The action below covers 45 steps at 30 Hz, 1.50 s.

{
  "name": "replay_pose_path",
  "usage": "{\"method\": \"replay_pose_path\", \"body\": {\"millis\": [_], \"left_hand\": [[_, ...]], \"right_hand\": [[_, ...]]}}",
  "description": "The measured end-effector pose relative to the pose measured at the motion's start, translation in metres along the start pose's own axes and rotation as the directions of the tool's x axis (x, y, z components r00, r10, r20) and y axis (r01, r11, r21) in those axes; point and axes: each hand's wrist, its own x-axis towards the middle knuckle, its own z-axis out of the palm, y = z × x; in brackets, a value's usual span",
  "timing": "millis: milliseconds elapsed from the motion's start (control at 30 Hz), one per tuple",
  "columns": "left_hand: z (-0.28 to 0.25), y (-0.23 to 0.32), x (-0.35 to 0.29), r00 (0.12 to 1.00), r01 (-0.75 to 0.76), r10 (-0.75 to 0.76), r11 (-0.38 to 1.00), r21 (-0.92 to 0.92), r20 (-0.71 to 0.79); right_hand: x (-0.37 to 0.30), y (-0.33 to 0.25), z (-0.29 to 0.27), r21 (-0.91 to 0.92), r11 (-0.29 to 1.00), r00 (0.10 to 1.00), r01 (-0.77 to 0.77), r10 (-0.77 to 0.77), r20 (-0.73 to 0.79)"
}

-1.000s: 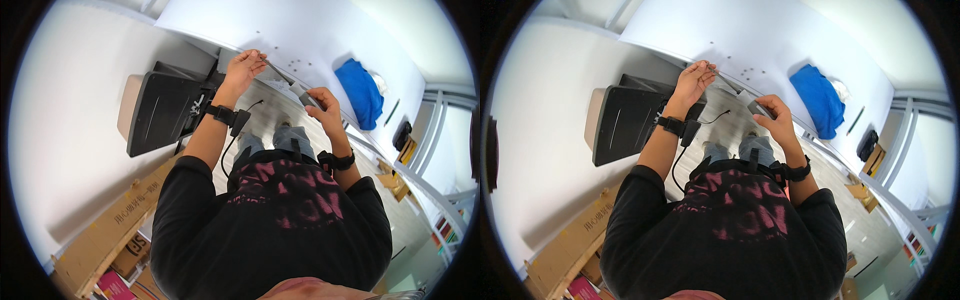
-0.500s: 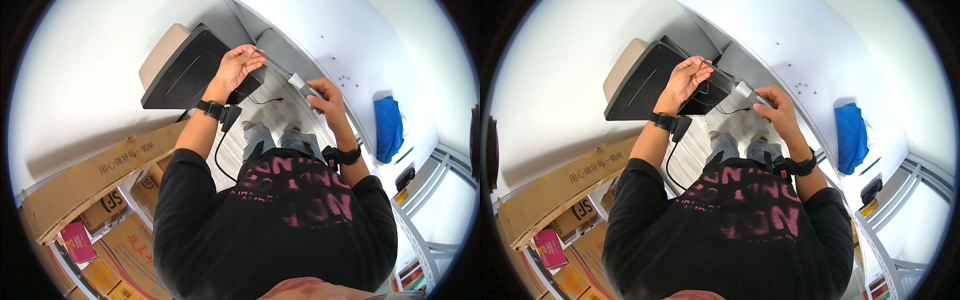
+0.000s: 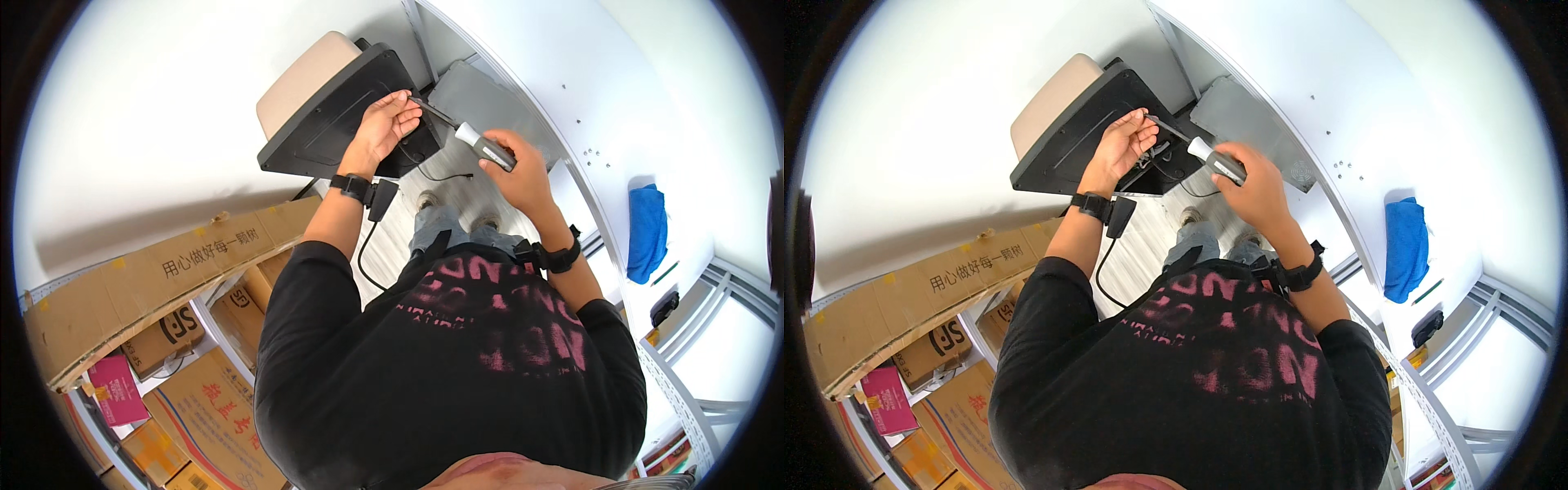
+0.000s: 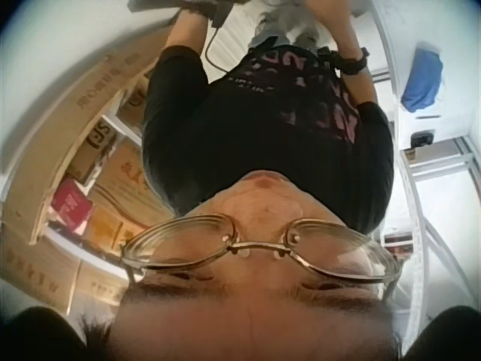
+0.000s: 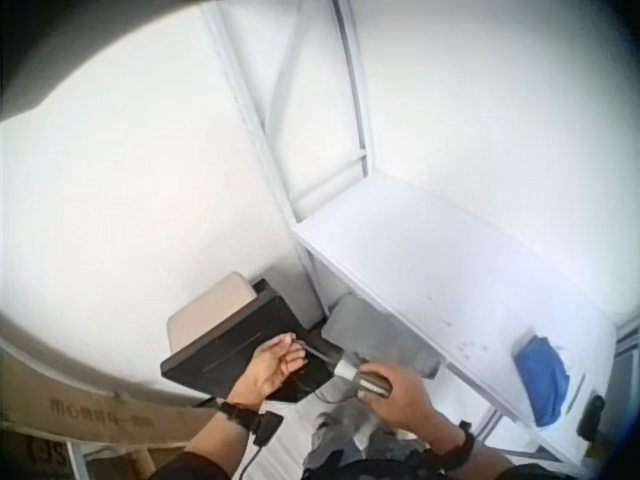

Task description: The person assembles a wall-mounted electronic device by attaching a black plastic cover and a metal backplate. They use a screwdriver to secure multiple screws into the device and then attach the backplate, aligning it with the mounting holes.

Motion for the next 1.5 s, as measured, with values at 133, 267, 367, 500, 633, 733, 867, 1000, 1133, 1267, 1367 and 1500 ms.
{"method": "replay_pose_path", "body": {"millis": [133,267,367,500,633,733,867,1000,1133,1267,1367,1500], "left_hand": [[-0.001,0.006,0.016,1.0,0.008,-0.011,0.989,-0.149,-0.02],[0.006,0.014,0.029,0.996,0.001,-0.021,0.973,-0.229,-0.083],[0.01,0.019,0.034,0.993,-0.015,-0.017,0.965,-0.262,-0.118],[0.016,0.026,0.036,0.986,-0.016,-0.034,0.957,-0.288,-0.166],[0.015,0.03,0.037,0.987,-0.01,-0.042,0.946,-0.323,-0.153],[0.016,0.029,0.039,0.992,-0.004,-0.04,0.934,-0.356,-0.117],[0.014,0.029,0.04,0.994,-0.015,-0.024,0.929,-0.369,-0.102],[0.013,0.031,0.04,0.994,-0.014,-0.026,0.929,-0.371,-0.103],[0.01,0.033,0.029,0.985,-0.036,0.006,0.985,-0.171,-0.175],[0.004,0.044,0.005,0.936,-0.198,0.337,0.746,0.636,-0.103],[0.011,0.066,-0.013,0.624,-0.432,0.733,0.035,0.901,0.271],[0.006,0.094,0.009,0.486,-0.295,0.665,-0.486,0.823,0.567]], "right_hand": [[0.0,0.011,0.033,0.223,0.972,0.995,-0.068,0.083,-0.061],[0.012,0.013,0.055,0.318,0.944,0.989,-0.086,0.12,-0.086],[0.021,0.013,0.064,0.412,0.9,0.978,-0.143,0.192,-0.079],[0.029,0.009,0.069,0.485,0.86,0.973,-0.161,0.221,-0.07],[0.032,-0.004,0.068,0.491,0.843,0.961,-0.218,0.273,-0.041],[0.034,-0.005,0.07,0.495,0.841,0.96,-0.218,0.276,-0.047],[0.037,-0.007,0.071,0.493,0.847,0.964,-0.2,0.26,-0.055],[0.04,-0.006,0.072,0.499,0.839,0.962,-0.215,0.271,-0.041],[0.043,-0.009,0.074,0.503,0.838,0.963,-0.213,0.266,-0.036],[0.045,0.002,0.077,0.49,0.851,0.969,-0.188,0.242,-0.05],[0.047,0.006,0.08,0.493,0.849,0.959,-0.188,0.266,-0.093],[0.048,0.017,0.085,0.293,0.955,0.965,-0.038,0.111,-0.239]]}}
